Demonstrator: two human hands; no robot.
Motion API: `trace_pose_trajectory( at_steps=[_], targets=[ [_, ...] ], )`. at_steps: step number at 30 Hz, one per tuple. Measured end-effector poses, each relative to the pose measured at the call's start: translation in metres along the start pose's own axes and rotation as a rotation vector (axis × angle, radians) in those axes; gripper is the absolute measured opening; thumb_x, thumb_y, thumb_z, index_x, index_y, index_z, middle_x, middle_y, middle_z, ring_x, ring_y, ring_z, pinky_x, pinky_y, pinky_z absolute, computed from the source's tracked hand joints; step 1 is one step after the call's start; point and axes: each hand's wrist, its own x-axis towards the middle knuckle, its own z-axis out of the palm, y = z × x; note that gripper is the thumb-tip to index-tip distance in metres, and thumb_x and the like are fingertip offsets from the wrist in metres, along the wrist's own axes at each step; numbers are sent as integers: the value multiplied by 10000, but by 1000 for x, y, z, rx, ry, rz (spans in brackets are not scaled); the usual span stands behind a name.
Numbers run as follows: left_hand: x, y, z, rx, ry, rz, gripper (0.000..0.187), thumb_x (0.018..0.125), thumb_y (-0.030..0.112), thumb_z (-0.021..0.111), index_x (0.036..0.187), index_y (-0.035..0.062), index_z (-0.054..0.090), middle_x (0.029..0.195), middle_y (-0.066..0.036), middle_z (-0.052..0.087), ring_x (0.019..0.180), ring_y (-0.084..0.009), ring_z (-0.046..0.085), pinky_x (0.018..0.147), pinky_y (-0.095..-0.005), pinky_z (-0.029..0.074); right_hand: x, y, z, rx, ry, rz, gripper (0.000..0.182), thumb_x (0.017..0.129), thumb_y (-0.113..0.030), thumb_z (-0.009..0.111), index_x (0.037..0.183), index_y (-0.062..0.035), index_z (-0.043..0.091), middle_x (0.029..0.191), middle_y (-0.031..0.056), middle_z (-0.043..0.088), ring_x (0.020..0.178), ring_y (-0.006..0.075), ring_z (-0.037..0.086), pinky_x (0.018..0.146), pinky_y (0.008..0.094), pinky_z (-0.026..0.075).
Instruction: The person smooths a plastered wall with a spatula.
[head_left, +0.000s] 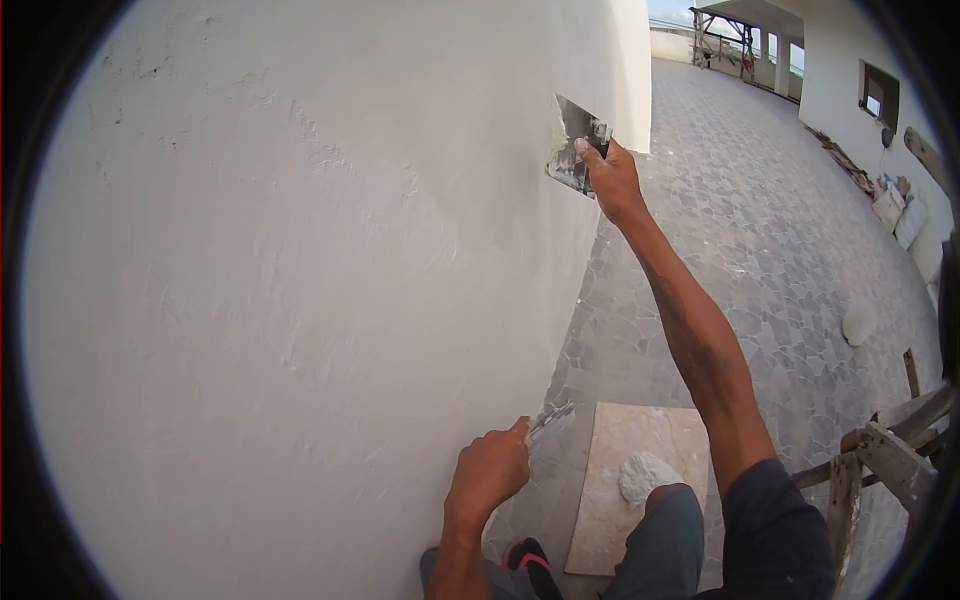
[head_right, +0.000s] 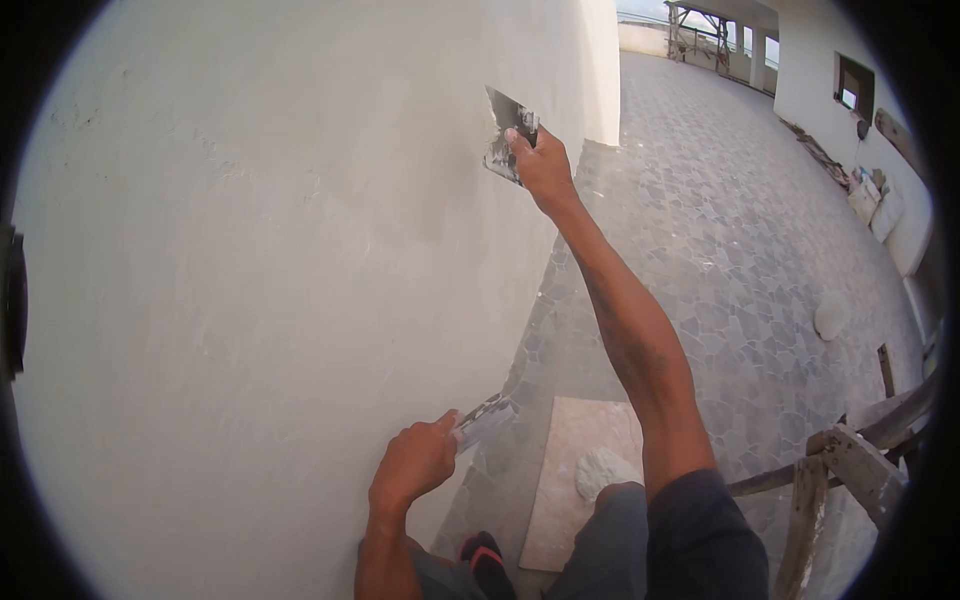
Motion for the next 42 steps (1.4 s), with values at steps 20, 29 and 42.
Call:
trace_pose_trajectory(
  at_steps=[20, 29, 42],
  targets=[
    [2, 9, -14, -1867, 58, 112, 327, 992, 152, 556, 1260, -28, 513, 1067, -105, 648, 913, -145, 659, 748, -279, 557, -237, -148, -10, -359, -803, -728, 535, 889, -63, 620, 1393, -75, 443, 1468, 161, 447, 1370, 316, 432, 1165, 553, 283],
    [6, 16, -1, -1886, 193, 88, 304, 986, 128, 538, 1243, -35, 526, 1070, -101, 630, 867, -151, 659, 689, -279, 566, -248, -108, -25, -570, -969, -757, 583, 913, -78, 566, 1457, -171, 377, 1525, 91, 367, 1425, 275, 342, 1218, 500, 228],
    [7, 22, -3, -1781, 353, 149, 421, 984, 139, 557, 1348, -43, 451, 1178, -107, 611, 1013, -171, 633, 866, -332, 544, -213, -90, -114, -785, -661, 282, 473, 896, 36, 575, 1350, -83, 523, 1305, 112, 590, 1184, 172, 569, 1053, 335, 437]
  ],
)
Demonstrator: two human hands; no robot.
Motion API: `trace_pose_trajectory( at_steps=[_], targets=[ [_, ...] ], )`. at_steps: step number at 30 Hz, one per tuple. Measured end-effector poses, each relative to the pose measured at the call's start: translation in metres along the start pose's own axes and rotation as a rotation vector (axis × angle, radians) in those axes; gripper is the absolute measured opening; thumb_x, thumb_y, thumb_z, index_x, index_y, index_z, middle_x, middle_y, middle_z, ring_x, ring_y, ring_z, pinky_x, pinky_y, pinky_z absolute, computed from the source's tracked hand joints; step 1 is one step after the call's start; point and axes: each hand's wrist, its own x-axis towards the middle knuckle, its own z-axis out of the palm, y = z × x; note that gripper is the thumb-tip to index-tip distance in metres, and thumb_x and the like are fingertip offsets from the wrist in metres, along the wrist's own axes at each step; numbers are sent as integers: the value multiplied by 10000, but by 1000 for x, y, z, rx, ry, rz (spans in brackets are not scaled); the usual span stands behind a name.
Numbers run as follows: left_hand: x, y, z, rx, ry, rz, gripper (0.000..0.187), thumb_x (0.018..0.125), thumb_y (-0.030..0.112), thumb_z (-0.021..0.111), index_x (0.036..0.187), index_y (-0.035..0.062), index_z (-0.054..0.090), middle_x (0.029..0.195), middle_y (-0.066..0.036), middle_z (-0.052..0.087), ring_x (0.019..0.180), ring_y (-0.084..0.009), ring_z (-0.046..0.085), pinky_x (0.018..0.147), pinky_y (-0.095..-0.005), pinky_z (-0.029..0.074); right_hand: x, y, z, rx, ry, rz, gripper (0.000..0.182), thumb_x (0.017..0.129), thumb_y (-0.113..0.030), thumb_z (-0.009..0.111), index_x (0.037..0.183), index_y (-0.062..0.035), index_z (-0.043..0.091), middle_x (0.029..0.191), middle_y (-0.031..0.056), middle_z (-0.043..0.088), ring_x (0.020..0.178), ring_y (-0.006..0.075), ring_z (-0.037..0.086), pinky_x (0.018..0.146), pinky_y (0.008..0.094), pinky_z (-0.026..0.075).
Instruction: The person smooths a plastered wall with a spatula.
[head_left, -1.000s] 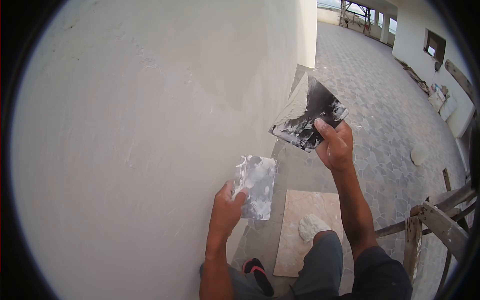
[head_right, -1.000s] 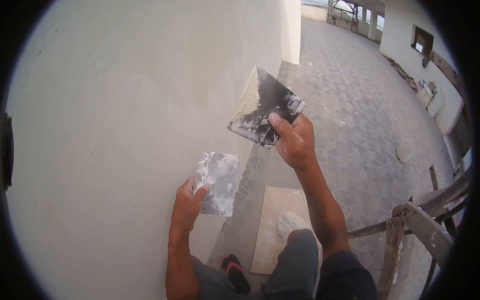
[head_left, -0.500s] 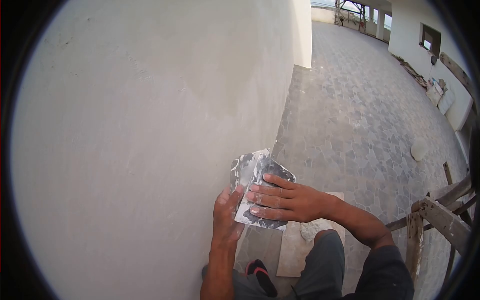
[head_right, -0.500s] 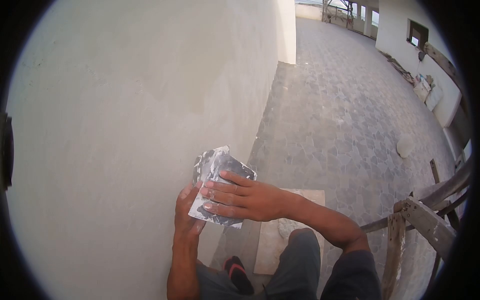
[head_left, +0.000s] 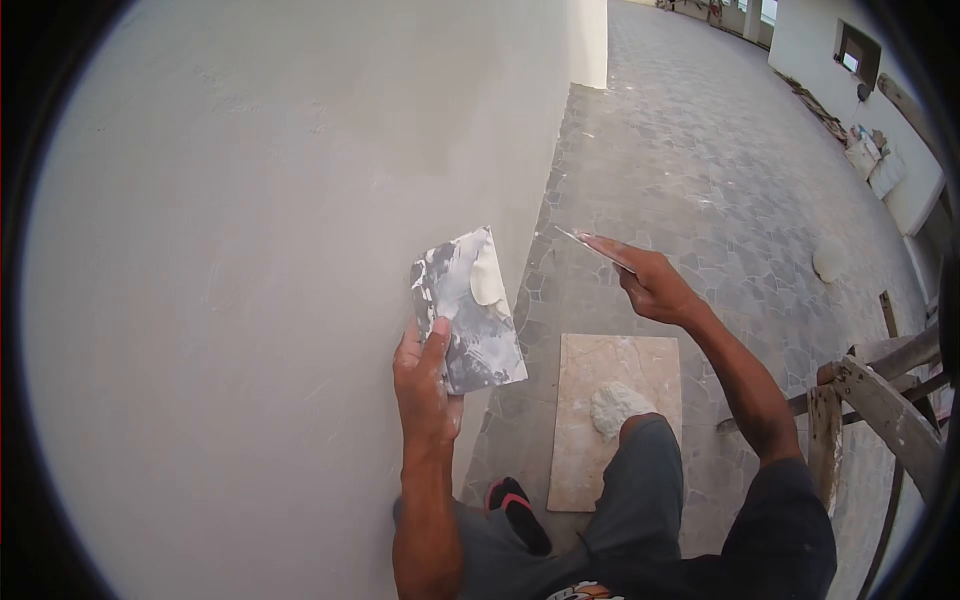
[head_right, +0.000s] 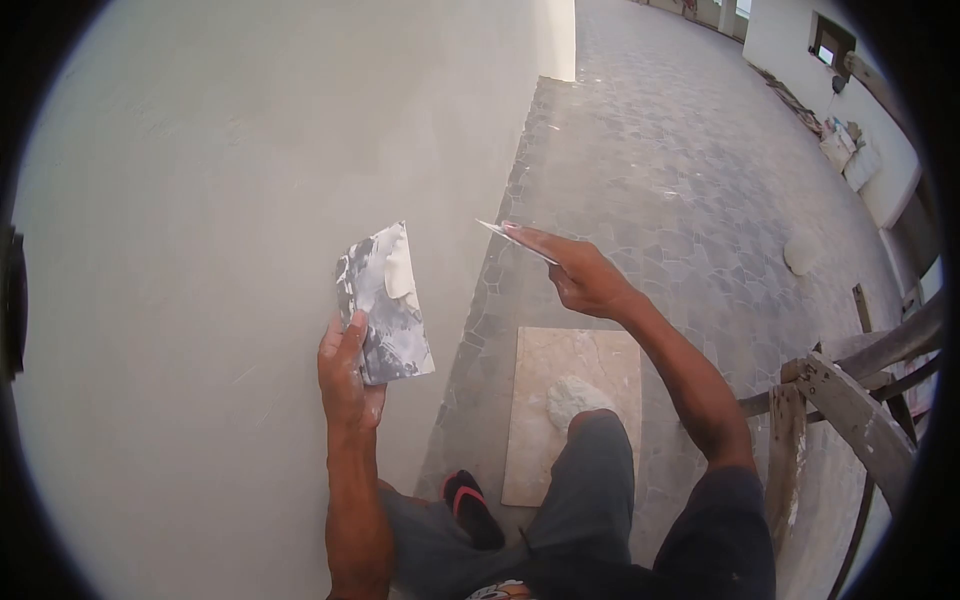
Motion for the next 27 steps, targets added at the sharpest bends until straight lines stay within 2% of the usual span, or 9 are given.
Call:
trace_pose_trajectory(
  at_steps=[2, 6, 9, 12, 15, 16, 19, 25, 27],
  targets=[
    [1, 1, -7, 32, 5, -20, 418, 991, 143, 542, 1352, -42, 444, 1206, -121, 599, 1048, -194, 626, 890, -352, 537, -16, -22, -13, 216, 7, 247, 290, 982, -141, 565, 1229, 8, 592, 1038, 109, 683, 925, 115, 639, 864, 312, 508],
    [2, 1, -7, 68, -3, -25, 409, 997, 159, 533, 1341, -46, 450, 1207, -124, 595, 1053, -202, 625, 896, -356, 533, -20, -8, 18, 1119, 147, -3, 274, 975, -176, 591, 1172, 14, 608, 1010, 43, 661, 892, 141, 601, 803, 314, 487],
    [1, -1, -10, 81, 3, -54, 395, 1000, 162, 528, 1324, -53, 461, 1190, -121, 599, 1049, -195, 624, 888, -353, 533, -22, -24, 16, 1220, 107, 54, 275, 977, -180, 589, 1177, 8, 611, 1069, 63, 664, 919, 139, 615, 821, 321, 495],
    [2, -2, -9, 64, -3, -63, 375, 1004, 159, 518, 1307, -57, 472, 1172, -121, 605, 1033, -188, 631, 876, -349, 536, -24, -30, 10, 857, 100, 86, 272, 962, -119, 588, 1181, 43, 596, 1110, 143, 673, 975, 201, 657, 869, 349, 528],
    [3, 0, -6, 65, 7, -82, 364, 1006, 153, 510, 1299, -59, 474, 1161, -119, 612, 1015, -185, 640, 868, -343, 540, -23, -62, 2, 263, 199, -270, 354, 918, -37, 601, 1270, -57, 579, 1172, 117, 668, 982, 212, 654, 882, 356, 521],
    [4, 1, -7, 72, 7, -80, 359, 1006, 151, 509, 1296, -58, 476, 1158, -118, 614, 1010, -184, 643, 866, -341, 541, -17, -64, 2, 32, 212, -456, 470, 844, 46, 617, 1288, -100, 576, 1252, 105, 633, 1095, 275, 623, 926, 381, 519],
    [5, 2, -9, 95, 8, -79, 344, 1007, 144, 504, 1287, -54, 480, 1151, -118, 618, 997, -180, 649, 861, -336, 545, -3, -79, -6, -269, 133, -688, 503, 815, 55, 631, 1285, -116, 575, 1294, 87, 604, 1196, 290, 565, 979, 397, 491],
    [6, 2, -7, 151, 34, -38, 303, 1003, 130, 519, 1237, -63, 504, 1099, -103, 616, 937, -135, 629, 806, -286, 540, 10, -97, -17, -537, 47, -767, 474, 837, 1, 636, 1290, -113, 559, 1281, 89, 603, 1218, 253, 550, 1041, 403, 427],
    [6, 0, -10, 215, 44, -24, 299, 1004, 127, 518, 1233, -66, 514, 1093, -101, 615, 923, -126, 615, 804, -277, 525, 14, -98, -18, -575, -42, -729, 572, 773, 2, 695, 1308, -147, 558, 1323, 58, 586, 1250, 238, 530, 1084, 415, 402]
  ],
)
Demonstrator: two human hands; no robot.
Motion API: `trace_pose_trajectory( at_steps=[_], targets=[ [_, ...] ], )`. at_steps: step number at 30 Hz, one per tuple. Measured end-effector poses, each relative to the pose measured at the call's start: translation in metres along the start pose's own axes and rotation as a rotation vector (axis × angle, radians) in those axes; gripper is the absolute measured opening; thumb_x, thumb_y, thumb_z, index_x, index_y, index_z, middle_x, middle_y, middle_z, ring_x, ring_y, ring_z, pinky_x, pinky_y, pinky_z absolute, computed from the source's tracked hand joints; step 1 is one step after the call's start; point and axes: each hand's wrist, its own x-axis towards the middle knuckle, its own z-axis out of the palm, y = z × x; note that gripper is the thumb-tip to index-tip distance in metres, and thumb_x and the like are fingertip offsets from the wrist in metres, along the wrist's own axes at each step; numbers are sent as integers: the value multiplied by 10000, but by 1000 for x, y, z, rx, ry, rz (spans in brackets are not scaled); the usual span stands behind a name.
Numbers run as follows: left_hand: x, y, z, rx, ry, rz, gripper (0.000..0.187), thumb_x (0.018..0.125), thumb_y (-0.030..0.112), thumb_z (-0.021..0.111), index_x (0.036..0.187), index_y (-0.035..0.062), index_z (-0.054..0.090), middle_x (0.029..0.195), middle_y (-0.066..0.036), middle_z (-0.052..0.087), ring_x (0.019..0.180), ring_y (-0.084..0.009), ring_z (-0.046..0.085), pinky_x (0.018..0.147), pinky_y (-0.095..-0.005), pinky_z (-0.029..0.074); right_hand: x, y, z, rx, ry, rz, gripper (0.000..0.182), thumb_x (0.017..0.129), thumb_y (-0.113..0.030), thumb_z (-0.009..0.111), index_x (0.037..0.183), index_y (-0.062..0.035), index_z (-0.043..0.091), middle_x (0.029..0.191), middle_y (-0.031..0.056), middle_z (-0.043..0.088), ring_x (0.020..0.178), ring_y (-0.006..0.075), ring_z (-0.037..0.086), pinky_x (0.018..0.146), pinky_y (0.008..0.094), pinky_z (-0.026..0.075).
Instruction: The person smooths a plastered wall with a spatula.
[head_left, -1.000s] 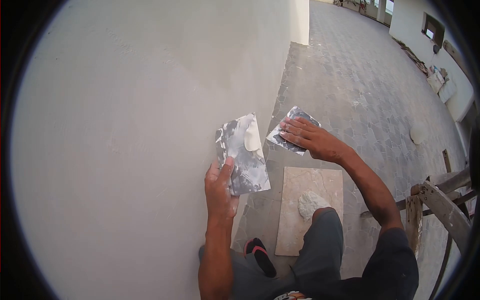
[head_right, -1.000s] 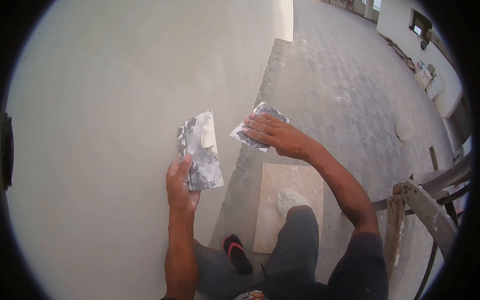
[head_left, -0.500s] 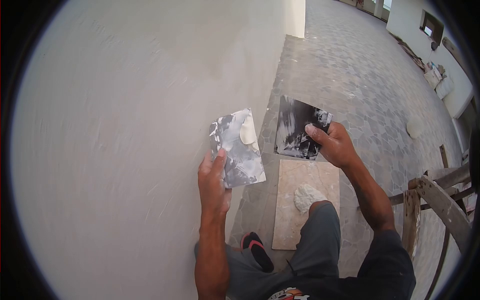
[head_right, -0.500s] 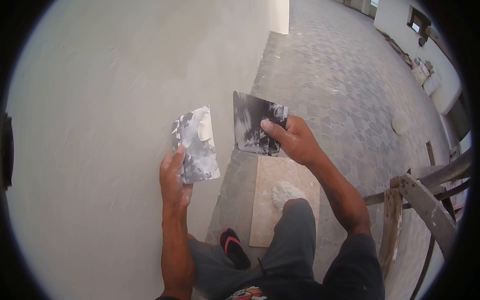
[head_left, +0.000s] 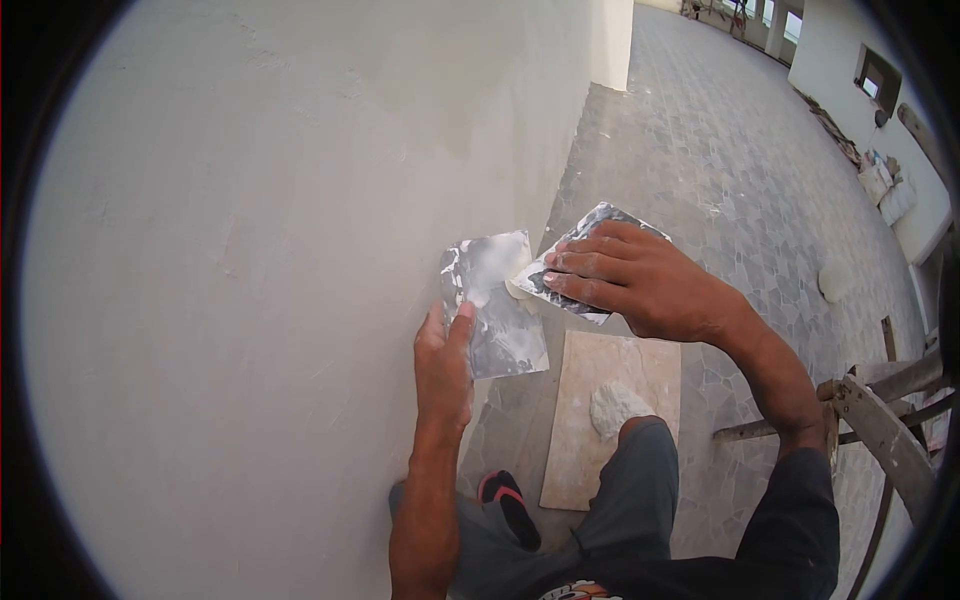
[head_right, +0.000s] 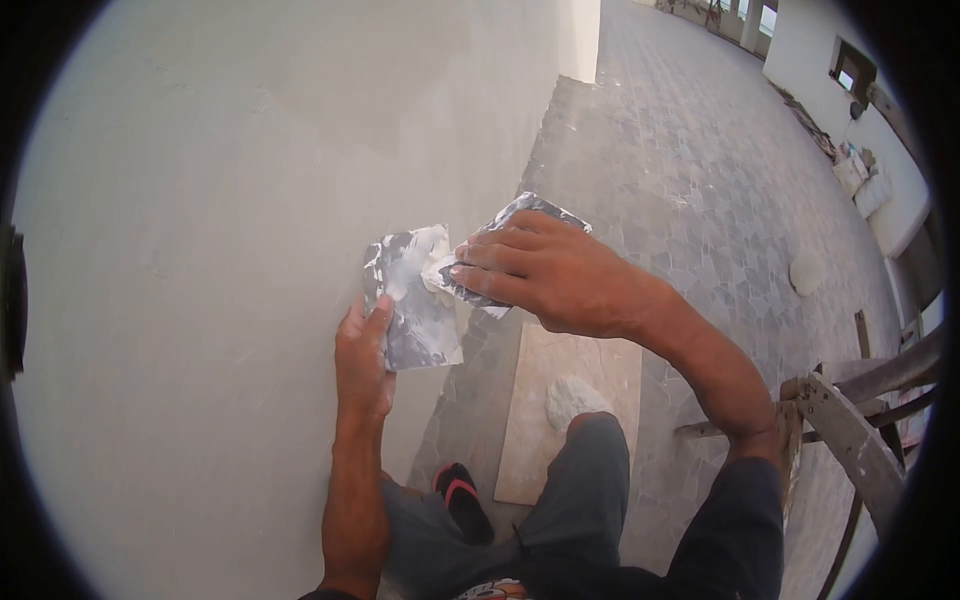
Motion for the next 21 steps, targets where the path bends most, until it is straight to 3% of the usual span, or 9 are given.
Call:
trace_pose_trajectory(
  at_steps=[1, 5, 8, 12, 14, 15, 17, 18, 21],
  targets=[
    [0, -1, 0, 11, 8, 15, 300, 1004, 126, 518, 1231, -69, 516, 1090, -102, 614, 928, -126, 608, 812, -276, 516, 1, 1, 0, 0, -50, 7, 622, 741, 2, 725, 1317, -164, 557, 1344, 42, 578, 1265, 231, 520, 1106, 421, 389],
    [2, -1, 0, 65, 22, 32, 312, 1002, 123, 517, 1241, -79, 514, 1099, -111, 609, 959, -127, 585, 858, -278, 485, 7, -5, -2, -2, -202, -80, 567, 792, -14, 676, 1333, -136, 559, 1363, 45, 568, 1271, 218, 515, 1122, 402, 365],
    [4, -5, -2, 56, 18, 1, 321, 999, 122, 517, 1247, -82, 511, 1108, -116, 606, 980, -127, 576, 879, -278, 475, 12, -2, -14, 88, -286, -96, 375, 868, 6, 567, 1230, -79, 615, 1235, 91, 631, 1190, 213, 570, 1047, 387, 404],
    [0, 2, 7, -3, 69, 6, 319, 996, 126, 516, 1241, -78, 520, 1114, -111, 604, 971, -128, 571, 876, -276, 469, 16, 43, -39, 571, -189, -34, 415, 838, 45, 575, 1229, -76, 645, 1159, 132, 676, 1025, 259, 652, 895, 383, 501],
    [-4, 2, 10, 16, 69, 20, 325, 996, 129, 515, 1249, -75, 517, 1121, -109, 604, 978, -132, 571, 884, -281, 466, 18, 59, -44, 701, -57, 422, 312, 945, -96, 553, 1241, -55, 642, 978, 128, 715, 760, 225, 622, 739, 365, 494],
    [-4, 2, 9, 24, 69, 26, 328, 997, 130, 515, 1254, -74, 516, 1124, -109, 604, 981, -134, 571, 888, -283, 464, 22, 77, -24, 687, 156, 548, 267, 966, -215, 592, 1158, -53, 682, 936, 71, 715, 709, 138, 594, 672, 314, 493],
    [-6, 2, 5, 83, 65, 27, 336, 998, 128, 512, 1267, -73, 508, 1131, -107, 601, 986, -135, 570, 900, -286, 460, 49, 106, 0, 837, 386, 826, 270, 974, -240, 578, 1052, 10, 643, 808, 43, 641, 714, 116, 555, 688, 294, 465],
    [-5, 2, 4, 113, 62, 30, 340, 998, 127, 511, 1274, -72, 504, 1134, -106, 599, 989, -136, 569, 905, -287, 457, 62, 135, 27, 897, 550, 791, 246, 962, -230, 627, 1055, -2, 648, 855, 24, 645, 735, 95, 565, 696, 287, 479],
    [-4, 1, 3, 59, 36, 50, 340, 1000, 125, 511, 1278, -71, 501, 1127, -104, 598, 995, -132, 563, 913, -285, 452, 105, 191, 75, 912, 812, 854, 250, 961, -158, 592, 1123, 26, 642, 866, 26, 646, 751, 98, 558, 700, 286, 475]
  ],
)
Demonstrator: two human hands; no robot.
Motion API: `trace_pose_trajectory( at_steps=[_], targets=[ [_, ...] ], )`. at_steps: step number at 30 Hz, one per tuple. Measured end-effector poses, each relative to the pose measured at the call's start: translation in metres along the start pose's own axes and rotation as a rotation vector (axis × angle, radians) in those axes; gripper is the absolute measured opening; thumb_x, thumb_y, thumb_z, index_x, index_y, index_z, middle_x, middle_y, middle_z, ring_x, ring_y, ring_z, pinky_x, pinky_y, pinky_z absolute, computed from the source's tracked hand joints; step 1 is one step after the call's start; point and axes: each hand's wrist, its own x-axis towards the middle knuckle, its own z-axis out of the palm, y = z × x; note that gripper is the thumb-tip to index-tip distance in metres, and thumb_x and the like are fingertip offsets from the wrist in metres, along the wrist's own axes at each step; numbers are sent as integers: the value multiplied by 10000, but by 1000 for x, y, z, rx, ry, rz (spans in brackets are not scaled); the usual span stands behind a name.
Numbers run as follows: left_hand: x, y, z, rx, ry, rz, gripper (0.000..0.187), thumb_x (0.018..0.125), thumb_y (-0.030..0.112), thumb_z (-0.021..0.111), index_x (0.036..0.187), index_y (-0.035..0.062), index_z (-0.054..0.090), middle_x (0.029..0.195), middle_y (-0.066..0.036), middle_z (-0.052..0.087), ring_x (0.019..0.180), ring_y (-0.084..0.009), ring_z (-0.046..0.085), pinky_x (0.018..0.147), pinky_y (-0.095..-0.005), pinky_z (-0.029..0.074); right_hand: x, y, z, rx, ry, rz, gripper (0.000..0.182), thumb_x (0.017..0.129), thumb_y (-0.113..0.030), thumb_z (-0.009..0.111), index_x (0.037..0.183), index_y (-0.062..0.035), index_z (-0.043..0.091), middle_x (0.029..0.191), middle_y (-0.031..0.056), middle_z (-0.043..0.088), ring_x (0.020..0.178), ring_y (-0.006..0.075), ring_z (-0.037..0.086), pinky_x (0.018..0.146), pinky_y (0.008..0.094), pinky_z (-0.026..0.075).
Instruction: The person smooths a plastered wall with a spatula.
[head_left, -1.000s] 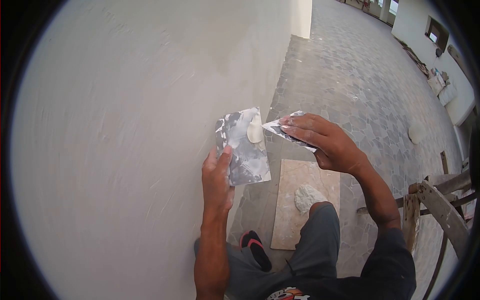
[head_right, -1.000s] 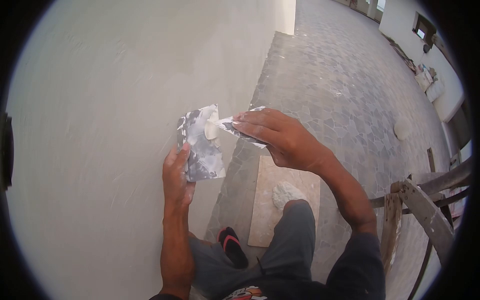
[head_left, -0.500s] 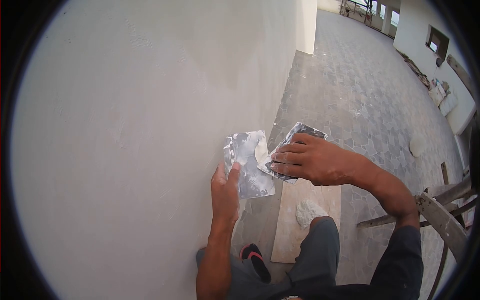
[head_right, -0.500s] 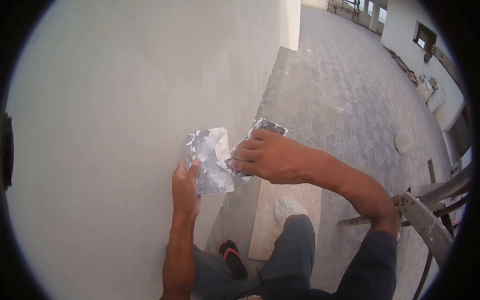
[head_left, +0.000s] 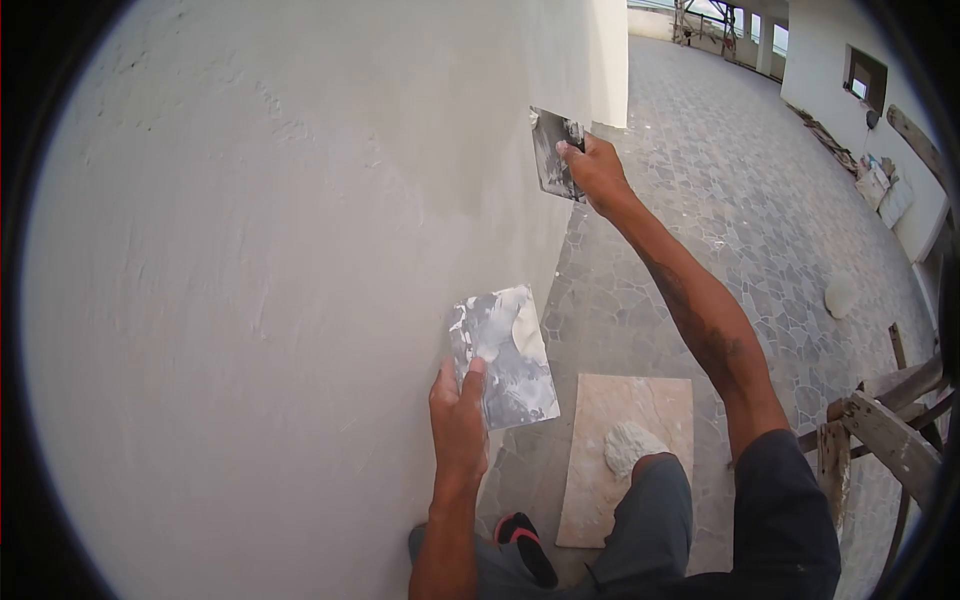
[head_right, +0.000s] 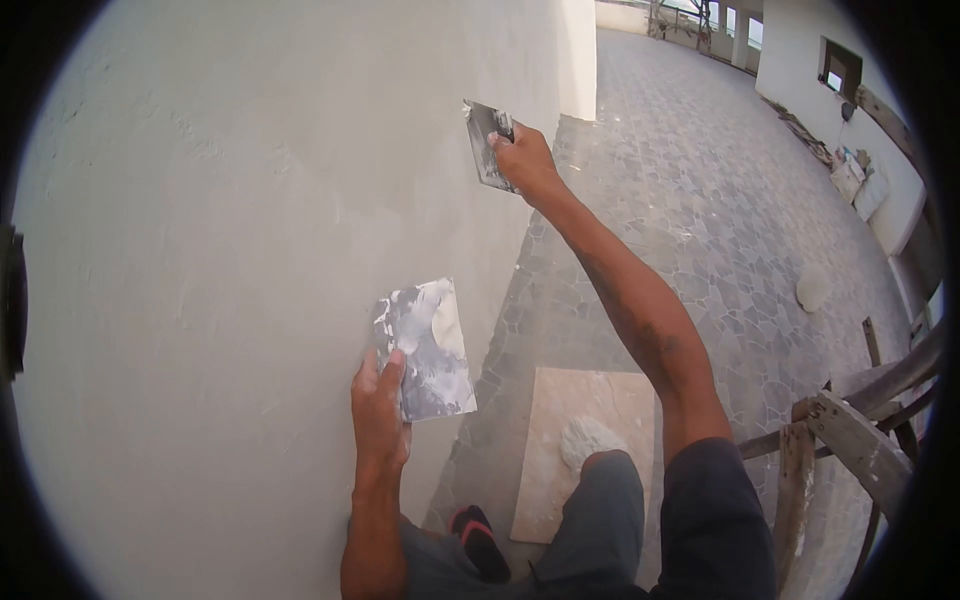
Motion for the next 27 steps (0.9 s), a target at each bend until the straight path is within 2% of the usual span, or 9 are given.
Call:
trace_pose_trajectory(
  at_steps=[4, 10, 13, 16, 19, 22, 25, 26, 27],
  targets=[
    [0, -2, 1, -41, 10, 6, 331, 1001, 127, 513, 1269, -68, 507, 1125, -101, 600, 983, -123, 564, 894, -276, 458, 30, 7, 24, -51, 144, -17, 268, 951, -142, 563, 1154, 14, 642, 848, 55, 649, 762, 111, 562, 713, 299, 472],
    [-3, 4, 1, -63, -3, -25, 315, 999, 136, 524, 1244, -62, 524, 1101, -86, 611, 937, -107, 577, 844, -265, 479, 44, 8, 46, -231, 184, -62, 289, 929, -148, 539, 1172, -26, 638, 836, 100, 648, 759, 164, 575, 745, 340, 483],
    [-2, 2, -3, -52, -5, -29, 315, 996, 150, 533, 1232, -58, 532, 1080, -82, 617, 921, -102, 575, 828, -260, 480, 39, -3, 52, -215, 94, -19, 377, 905, -136, 494, 1254, -50, 608, 985, 198, 684, 905, 301, 657, 844, 390, 495],
    [-2, 1, -3, -49, 2, -22, 317, 994, 161, 538, 1226, -55, 539, 1069, -81, 620, 916, -101, 573, 823, -257, 478, 33, -7, 63, -188, 167, -96, 365, 915, -138, 515, 1254, -37, 602, 922, 159, 687, 822, 220, 636, 796, 350, 494],
    [-3, 3, -1, -58, 5, -20, 316, 994, 165, 538, 1222, -53, 543, 1065, -80, 622, 914, -102, 574, 826, -257, 476, 12, -25, 66, -278, 151, -158, 413, 918, -85, 478, 1319, -34, 559, 1184, 208, 637, 1082, 343, 628, 933, 380, 493],
    [-2, 2, -2, -53, -6, -19, 320, 994, 167, 537, 1227, -53, 543, 1070, -80, 623, 917, -104, 577, 833, -259, 474, -8, -30, 72, -242, 145, -312, 419, 910, -24, 473, 1321, -15, 550, 1247, 200, 607, 1129, 347, 607, 970, 372, 486],
    [-3, 3, -1, -71, -7, -23, 329, 994, 168, 538, 1236, -54, 540, 1075, -81, 625, 919, -105, 579, 837, -261, 474, -28, -32, 77, -205, 138, -564, 419, 924, -25, 493, 1341, -31, 539, 1234, 195, 621, 1088, 300, 637, 950, 344, 487],
    [-3, 3, -1, -73, -7, -20, 331, 993, 168, 539, 1239, -54, 538, 1076, -82, 626, 921, -106, 579, 838, -262, 474, -36, -33, 77, -202, 112, -615, 441, 902, 49, 491, 1334, -20, 541, 1292, 189, 589, 1167, 304, 607, 978, 340, 481],
    [-3, 2, -1, -75, -7, -18, 334, 993, 167, 539, 1243, -55, 537, 1077, -82, 627, 922, -106, 580, 838, -262, 474, -45, -34, 77, -210, 94, -682, 447, 896, 61, 497, 1334, -18, 541, 1290, 188, 590, 1171, 308, 605, 977, 344, 483]
  ],
)
